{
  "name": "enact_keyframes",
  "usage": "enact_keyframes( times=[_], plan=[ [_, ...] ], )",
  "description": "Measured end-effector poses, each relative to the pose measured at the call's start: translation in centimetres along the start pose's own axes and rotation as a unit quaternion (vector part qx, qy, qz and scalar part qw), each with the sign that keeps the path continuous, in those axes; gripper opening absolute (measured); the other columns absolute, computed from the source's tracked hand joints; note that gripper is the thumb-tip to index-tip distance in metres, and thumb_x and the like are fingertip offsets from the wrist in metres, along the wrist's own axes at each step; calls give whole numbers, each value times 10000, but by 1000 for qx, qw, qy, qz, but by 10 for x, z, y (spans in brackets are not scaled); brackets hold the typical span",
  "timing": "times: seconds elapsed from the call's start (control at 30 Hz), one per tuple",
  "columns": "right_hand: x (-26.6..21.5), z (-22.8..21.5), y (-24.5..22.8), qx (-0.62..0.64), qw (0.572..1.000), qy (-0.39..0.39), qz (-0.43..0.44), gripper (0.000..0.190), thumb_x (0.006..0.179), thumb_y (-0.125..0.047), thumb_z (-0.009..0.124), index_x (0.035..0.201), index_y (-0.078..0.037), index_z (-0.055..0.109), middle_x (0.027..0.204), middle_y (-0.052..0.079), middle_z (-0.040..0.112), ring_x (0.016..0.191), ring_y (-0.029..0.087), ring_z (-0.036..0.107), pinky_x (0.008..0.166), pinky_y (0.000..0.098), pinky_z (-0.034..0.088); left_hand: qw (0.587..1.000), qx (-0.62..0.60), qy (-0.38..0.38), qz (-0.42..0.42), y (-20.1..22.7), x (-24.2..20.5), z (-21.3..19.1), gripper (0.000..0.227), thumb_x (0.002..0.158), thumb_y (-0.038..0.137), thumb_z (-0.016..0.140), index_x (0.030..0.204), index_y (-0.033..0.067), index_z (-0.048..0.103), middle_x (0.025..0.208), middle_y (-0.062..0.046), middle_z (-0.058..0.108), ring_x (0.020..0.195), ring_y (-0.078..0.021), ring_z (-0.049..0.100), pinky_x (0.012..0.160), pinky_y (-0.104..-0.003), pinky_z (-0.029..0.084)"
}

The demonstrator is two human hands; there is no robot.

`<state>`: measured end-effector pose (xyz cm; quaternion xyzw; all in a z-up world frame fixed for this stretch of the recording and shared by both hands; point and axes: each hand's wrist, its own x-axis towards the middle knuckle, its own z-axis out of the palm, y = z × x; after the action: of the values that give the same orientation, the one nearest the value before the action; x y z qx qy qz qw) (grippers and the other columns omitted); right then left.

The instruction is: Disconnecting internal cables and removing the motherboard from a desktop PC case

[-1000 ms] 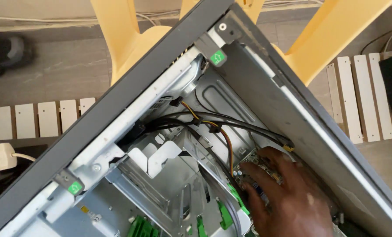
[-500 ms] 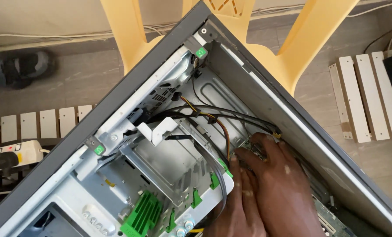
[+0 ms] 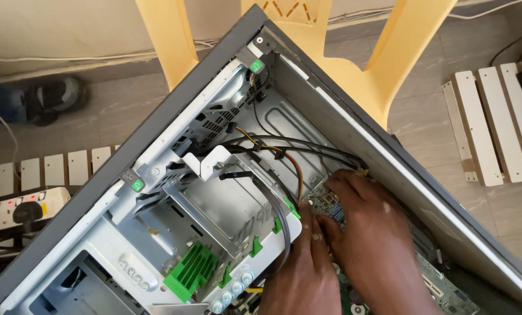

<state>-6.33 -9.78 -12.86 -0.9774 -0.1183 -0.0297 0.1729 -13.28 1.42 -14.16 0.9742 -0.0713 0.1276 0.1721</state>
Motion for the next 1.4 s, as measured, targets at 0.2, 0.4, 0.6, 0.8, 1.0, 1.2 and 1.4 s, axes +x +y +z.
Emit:
enact_keyframes(
  times=[0.2, 0.4, 0.6, 0.8, 1.0, 1.2, 1.4],
  plan=[
    [-4, -21, -4, 25, 997, -48, 45, 595, 678, -52, 779, 1254, -126, 654, 1393, 29, 646, 1187, 334, 639, 859, 559, 546, 983, -119, -137, 0, -1, 8, -23, 867, 614, -96, 631, 1450, -148, 408, 1612, -261, 336, 1161, -439, 607, 880, -445, 557],
    [-20, -26, 13, 89, 995, -22, 42, 681, 682, 15, 761, 1345, -47, 616, 1473, 108, 600, 1296, 363, 575, 1027, 522, 480, 976, -100, -192, 6, 8, 19, -49, 994, 560, -241, 727, 1474, -179, 342, 1588, -332, 290, 1260, -457, 523, 1074, -490, 452],
    [-44, -27, 31, 130, 989, -34, 66, 721, 690, -46, 803, 1377, -18, 584, 1463, 182, 572, 1325, 403, 531, 1077, 498, 452, 973, -40, -222, -48, 26, 35, -51, 834, 617, -285, 692, 1403, -135, 456, 1547, -279, 348, 1125, -412, 665, 928, -443, 632],
    [-65, -35, 38, 96, 972, -133, 168, 738, 767, -145, 823, 1424, -65, 496, 1437, 170, 533, 1310, 394, 520, 1002, 553, 499, 970, -50, -218, -97, 35, 43, -41, 574, 731, -290, 646, 1270, -109, 564, 1375, -242, 481, 847, -356, 743, 652, -371, 715],
    [-69, -15, 55, 83, 973, -126, 176, 680, 775, -245, 808, 1402, -110, 582, 1311, 160, 631, 1113, 426, 691, 903, 575, 587, 988, -80, -117, -56, 13, 42, -5, 156, 964, 111, 575, 991, -28, 640, 1050, -189, 593, 760, -560, 671, 546, -542, 604],
    [-69, -19, 47, 78, 980, -91, 158, 624, 797, -241, 781, 1360, -43, 596, 1232, 213, 667, 1079, 455, 707, 911, 593, 593, 992, -70, -69, -75, 13, 42, 15, 140, 961, 127, 612, 990, -3, 654, 1010, -189, 621, 753, -509, 710, 543, -542, 591],
    [-62, -3, 45, 69, 982, -64, 161, 573, 840, -229, 752, 1336, 11, 594, 1179, 261, 678, 1050, 470, 714, 882, 593, 604, 992, -6, -83, -91, 11, 39, 21, 117, 908, 101, 626, 989, 17, 625, 1012, -154, 624, 762, -457, 733, 583, -486, 607]
  ],
)
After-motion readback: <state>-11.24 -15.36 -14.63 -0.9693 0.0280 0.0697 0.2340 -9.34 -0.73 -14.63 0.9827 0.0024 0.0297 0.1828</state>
